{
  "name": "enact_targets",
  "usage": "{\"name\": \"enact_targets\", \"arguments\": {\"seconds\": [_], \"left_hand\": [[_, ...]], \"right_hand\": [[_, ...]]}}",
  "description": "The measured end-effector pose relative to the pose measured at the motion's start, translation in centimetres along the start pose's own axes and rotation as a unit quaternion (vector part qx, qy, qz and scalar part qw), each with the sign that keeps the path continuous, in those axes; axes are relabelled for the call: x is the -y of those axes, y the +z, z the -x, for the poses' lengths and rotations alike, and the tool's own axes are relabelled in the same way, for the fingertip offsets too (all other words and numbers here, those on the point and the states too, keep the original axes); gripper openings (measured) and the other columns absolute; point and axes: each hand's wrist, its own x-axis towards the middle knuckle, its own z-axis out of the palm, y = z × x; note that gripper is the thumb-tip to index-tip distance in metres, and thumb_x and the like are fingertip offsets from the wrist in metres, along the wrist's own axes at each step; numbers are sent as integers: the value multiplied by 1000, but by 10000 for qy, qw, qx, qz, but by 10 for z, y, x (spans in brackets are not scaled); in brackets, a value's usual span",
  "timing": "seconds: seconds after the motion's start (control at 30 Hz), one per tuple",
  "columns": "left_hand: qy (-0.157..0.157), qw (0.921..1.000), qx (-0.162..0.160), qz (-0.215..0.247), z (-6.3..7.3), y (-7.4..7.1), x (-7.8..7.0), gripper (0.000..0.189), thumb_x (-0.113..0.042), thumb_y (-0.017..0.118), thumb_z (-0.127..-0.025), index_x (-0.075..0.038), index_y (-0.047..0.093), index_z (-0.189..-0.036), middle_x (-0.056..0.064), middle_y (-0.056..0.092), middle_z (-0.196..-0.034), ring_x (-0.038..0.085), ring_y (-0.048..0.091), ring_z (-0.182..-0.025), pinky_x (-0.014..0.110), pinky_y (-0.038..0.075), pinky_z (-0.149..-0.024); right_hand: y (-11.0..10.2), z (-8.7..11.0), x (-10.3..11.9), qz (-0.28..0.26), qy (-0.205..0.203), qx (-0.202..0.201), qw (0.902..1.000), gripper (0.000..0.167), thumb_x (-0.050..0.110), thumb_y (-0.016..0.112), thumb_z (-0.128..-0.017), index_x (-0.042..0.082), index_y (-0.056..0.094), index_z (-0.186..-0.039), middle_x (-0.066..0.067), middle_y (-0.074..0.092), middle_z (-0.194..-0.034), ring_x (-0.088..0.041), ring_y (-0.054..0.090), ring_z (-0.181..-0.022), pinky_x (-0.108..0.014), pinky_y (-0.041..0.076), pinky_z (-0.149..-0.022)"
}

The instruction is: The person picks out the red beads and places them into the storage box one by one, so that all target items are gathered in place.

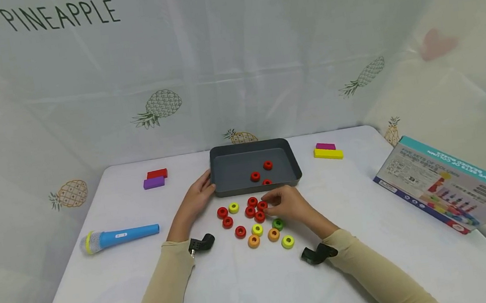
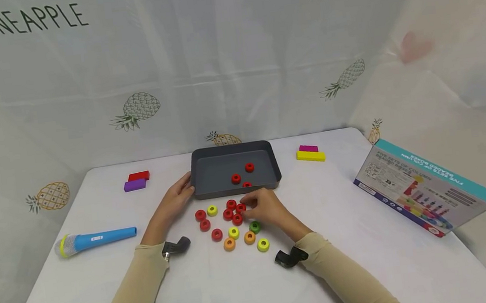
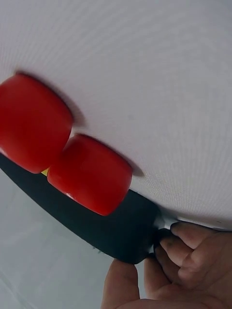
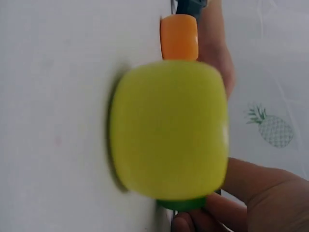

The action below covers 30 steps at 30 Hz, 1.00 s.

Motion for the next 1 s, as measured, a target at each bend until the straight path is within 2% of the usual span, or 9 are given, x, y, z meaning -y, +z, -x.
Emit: {"name": "enact_targets", "arguments": {"seconds": [0.23,0.6,0.83,1.0], "left_hand": [[12,10000,20,51,0,0,-2,64,-24,51,-104,-21,25,-162,7,30,-167,25,34,-152,44,25,-126],[-76,10000,-9,18,2,1,-3,63,-24,50,-105,-20,24,-162,7,30,-167,25,33,-153,44,24,-127],[-107,9999,-14,-50,2,0,-3,62,-24,49,-106,-21,24,-163,7,29,-167,25,32,-153,45,23,-127],[-129,9999,11,2,3,0,-4,62,-24,49,-106,-21,24,-163,6,29,-167,24,31,-154,45,22,-127]], "right_hand": [[2,-1,0,52,120,-9,9999,27,15,85,-80,11,80,-106,0,77,-98,-12,63,-84,-28,58,-78],[1,-1,0,152,85,15,9998,27,17,85,-81,12,80,-106,2,76,-98,-11,63,-84,-27,58,-77],[-16,-7,12,93,-238,-49,9997,25,18,85,-81,12,80,-105,-1,75,-97,-14,62,-82,-25,56,-72],[-28,-17,17,174,-324,-86,9993,23,18,84,-82,12,80,-104,-1,77,-97,-13,65,-82,-24,57,-71]]}}
